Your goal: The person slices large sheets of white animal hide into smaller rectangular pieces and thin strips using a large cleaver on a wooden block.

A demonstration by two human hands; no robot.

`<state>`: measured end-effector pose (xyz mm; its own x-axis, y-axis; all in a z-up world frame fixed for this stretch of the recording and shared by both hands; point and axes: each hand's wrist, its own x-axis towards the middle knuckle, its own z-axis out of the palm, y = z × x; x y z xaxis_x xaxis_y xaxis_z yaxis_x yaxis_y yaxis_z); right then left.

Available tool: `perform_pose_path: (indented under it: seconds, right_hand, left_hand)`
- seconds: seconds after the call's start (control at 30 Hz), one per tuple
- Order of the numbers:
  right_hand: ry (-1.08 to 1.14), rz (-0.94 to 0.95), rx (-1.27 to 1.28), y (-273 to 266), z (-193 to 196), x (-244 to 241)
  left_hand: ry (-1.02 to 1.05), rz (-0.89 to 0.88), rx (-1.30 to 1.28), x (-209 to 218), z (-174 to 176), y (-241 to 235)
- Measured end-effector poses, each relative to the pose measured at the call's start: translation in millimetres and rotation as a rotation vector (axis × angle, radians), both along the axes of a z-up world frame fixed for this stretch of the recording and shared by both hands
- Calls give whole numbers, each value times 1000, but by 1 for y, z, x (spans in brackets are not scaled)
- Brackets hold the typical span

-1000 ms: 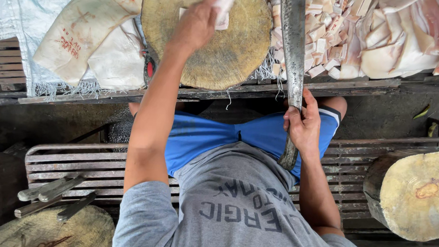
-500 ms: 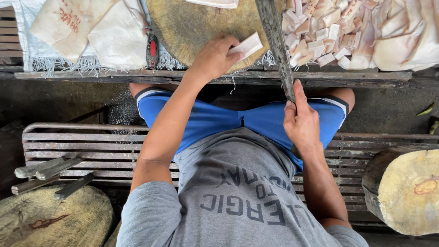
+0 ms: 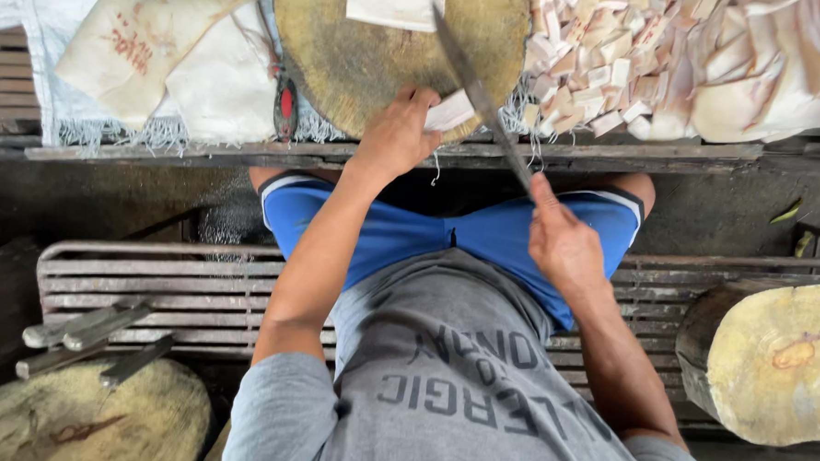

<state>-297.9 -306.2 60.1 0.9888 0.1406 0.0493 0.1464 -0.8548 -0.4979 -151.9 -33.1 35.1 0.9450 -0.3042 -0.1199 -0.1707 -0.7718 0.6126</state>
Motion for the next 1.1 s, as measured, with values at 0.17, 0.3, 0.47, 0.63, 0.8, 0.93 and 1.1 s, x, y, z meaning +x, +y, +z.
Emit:
perform_pose_path:
  seconds: [0.17,0.3,0.47,0.63,0.8,0.93,1.1]
  right_hand:
    - [-91,-198,260,-20,23,-21]
    - [-346,-145,331,1,7,-17]
    - [-107,66,-8,14,-6,0]
    - [-23,-182,178,-2,27,-16]
    - [-378,-121,432,8,30,-19]
    - [20,83,-221,25,3,-4]
    - [-111,18,63,13,17,-9]
  left_hand:
    - [-32,38,-113,-3,-7,-6]
    - [-108,62,-130,-8,-17,-9]
    - [-164,60,-121,-1,-24,-10]
    - [-149,117,-173,-4,-21,-18]
    - [-259,132,25,-25,-9,-2]
    - [-159,117,101,-36,-5,15]
    - [-190,137,-31,-43,-13,21]
